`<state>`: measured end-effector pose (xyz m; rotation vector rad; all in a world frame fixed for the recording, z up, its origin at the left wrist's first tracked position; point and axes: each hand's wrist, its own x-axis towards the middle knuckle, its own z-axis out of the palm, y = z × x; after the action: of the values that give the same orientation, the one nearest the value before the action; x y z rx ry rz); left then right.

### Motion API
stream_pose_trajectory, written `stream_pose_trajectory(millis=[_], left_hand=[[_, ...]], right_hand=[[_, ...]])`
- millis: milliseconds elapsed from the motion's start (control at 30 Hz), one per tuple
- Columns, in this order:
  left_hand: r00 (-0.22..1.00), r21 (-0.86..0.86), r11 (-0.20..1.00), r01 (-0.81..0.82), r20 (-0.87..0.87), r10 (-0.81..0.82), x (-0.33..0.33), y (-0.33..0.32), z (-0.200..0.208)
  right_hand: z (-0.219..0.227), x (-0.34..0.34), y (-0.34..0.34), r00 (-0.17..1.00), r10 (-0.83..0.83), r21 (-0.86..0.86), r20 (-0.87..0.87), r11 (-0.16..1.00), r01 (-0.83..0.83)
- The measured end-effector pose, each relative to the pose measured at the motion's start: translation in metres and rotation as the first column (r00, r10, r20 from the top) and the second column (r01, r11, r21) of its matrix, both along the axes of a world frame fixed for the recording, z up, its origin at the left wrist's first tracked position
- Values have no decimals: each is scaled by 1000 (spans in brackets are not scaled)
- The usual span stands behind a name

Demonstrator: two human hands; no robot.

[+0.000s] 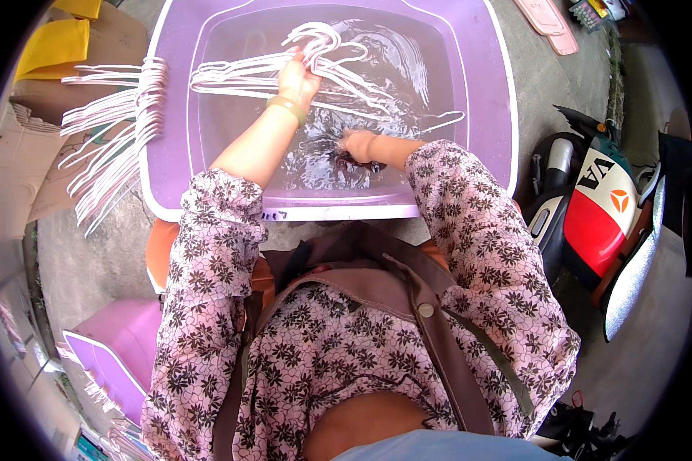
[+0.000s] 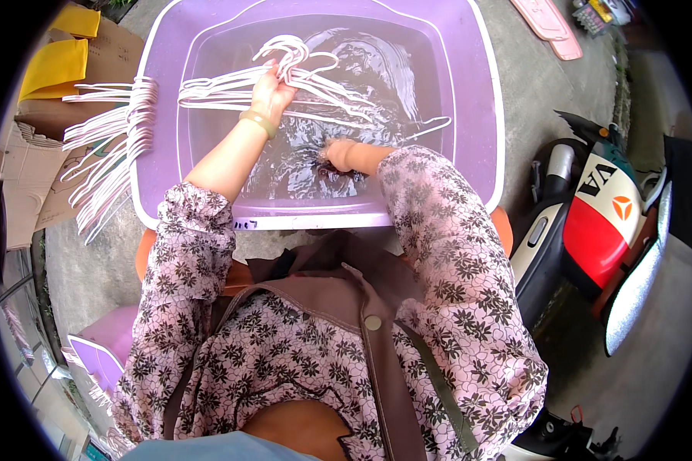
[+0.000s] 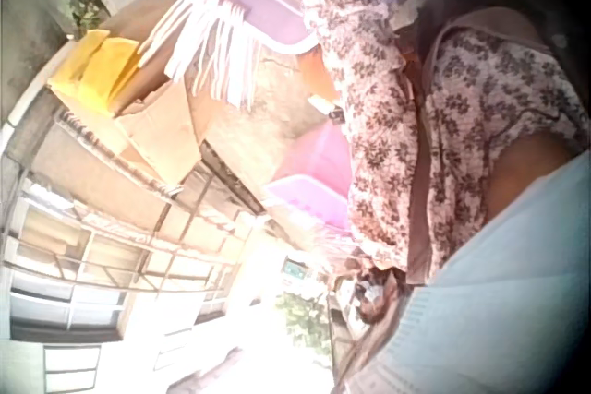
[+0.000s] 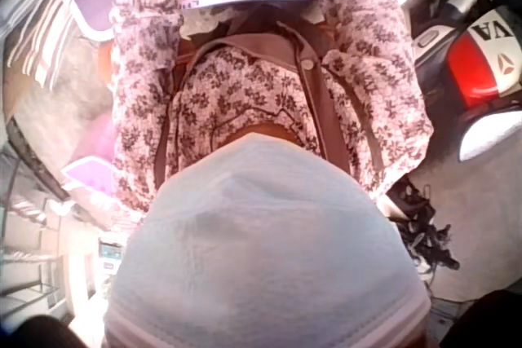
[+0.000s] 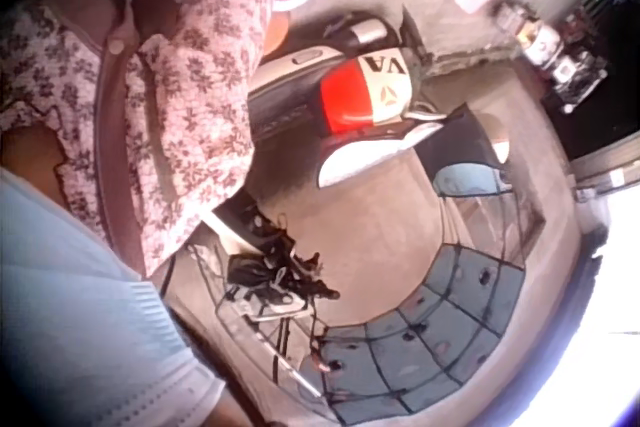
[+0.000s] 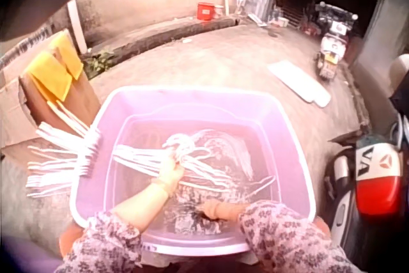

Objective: The person washes white plastic hangers in a purple basin filled with water, using a brown cloth to wipe the surface of the hangers before placing them in a separate pile.

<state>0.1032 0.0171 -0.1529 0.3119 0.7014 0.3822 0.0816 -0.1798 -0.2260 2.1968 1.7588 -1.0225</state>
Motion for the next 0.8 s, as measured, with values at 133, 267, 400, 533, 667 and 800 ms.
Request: stream_pose_trajectory(millis=[133, 267, 400, 533, 667, 800], left_hand=[[989, -79, 989, -125, -86, 119, -3, 21, -38], [947, -47, 958, -282, -177, 270, -9, 37, -66], [951, -127, 955, -268, -191, 242, -7, 28, -71], [974, -84, 982, -171, -162, 156, -18, 9, -16], [982, 47, 999, -15, -189, 24, -32, 20, 6], [998, 33, 999, -18, -53, 20, -24, 5, 35]], right_hand=[[76, -2, -2, 497, -682, -184, -537, 670, 719], [129, 7, -1, -295, -340, -284, -893, -83, 955], [113, 8, 43, -43, -440, 46, -897, -189, 981], [85, -9, 51, 668, -697, 518, -260, 483, 706], [89, 19, 35, 727, -652, 439, -215, 600, 669], [100, -2, 54, 722, -495, 690, -484, 292, 663]])
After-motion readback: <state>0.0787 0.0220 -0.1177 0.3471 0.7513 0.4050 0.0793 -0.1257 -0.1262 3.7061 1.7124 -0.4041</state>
